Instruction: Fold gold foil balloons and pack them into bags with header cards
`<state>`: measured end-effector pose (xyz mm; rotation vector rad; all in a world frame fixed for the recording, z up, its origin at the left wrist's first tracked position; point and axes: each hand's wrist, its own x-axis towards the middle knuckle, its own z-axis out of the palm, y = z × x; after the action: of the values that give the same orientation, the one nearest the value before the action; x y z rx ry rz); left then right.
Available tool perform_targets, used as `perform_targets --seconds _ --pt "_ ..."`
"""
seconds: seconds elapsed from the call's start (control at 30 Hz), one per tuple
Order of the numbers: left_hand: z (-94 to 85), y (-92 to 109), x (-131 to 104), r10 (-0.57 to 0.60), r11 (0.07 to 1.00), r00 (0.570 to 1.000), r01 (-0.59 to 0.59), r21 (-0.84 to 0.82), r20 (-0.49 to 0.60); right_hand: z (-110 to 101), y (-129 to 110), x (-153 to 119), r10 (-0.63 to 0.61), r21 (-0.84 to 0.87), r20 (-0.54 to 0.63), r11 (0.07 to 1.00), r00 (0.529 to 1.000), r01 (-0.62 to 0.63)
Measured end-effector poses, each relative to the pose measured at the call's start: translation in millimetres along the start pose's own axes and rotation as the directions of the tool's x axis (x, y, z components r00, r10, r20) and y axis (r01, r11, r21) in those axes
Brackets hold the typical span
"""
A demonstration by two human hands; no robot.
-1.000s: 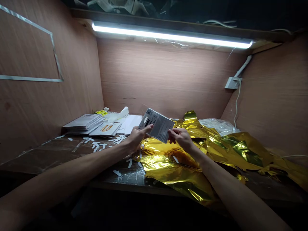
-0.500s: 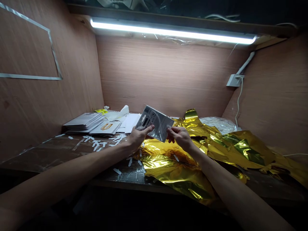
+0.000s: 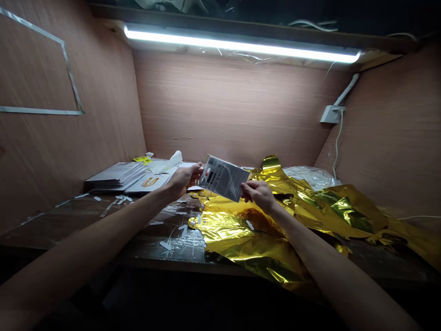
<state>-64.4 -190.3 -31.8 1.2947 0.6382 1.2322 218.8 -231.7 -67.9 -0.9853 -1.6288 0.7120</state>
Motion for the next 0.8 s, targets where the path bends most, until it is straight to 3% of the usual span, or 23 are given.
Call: perform_targets --seconds 0.1,0.2,0.37,0.53,0.8 --pt "-13.3 3.1 2.5 -0.059 0.983 0.992 0.039 0.178 0.110 -1.2 2.6 -0.5 -0.009 -0.041 0.042 0.999 0.999 0.011" --pt "-16.2 2.2 0.7 -0.075 0.970 0.990 0.045 0.239 0.117 -0.8 2.1 -1.8 -0.016 -0.056 0.057 0.998 0.998 0.020" --pt "-13.3 1.6 -0.8 -0.066 0.975 0.997 0.054 0.217 0.047 -1.4 1.2 -2.2 0.012 -0.068 0.070 0.998 0.997 -0.007" --pt "-15.0 2.1 -0.2 -0.141 0.981 0.990 0.141 0.133 -0.015 -2.4 2.3 -1.7 0.030 -0.064 0.086 0.998 0.996 -0.024" --pt "-20.1 4.9 -0.6 -0.216 0.964 0.976 0.215 0.154 -0.004 -2.7 0.0 -3.1 0.049 -0.068 0.090 0.997 0.995 -0.043"
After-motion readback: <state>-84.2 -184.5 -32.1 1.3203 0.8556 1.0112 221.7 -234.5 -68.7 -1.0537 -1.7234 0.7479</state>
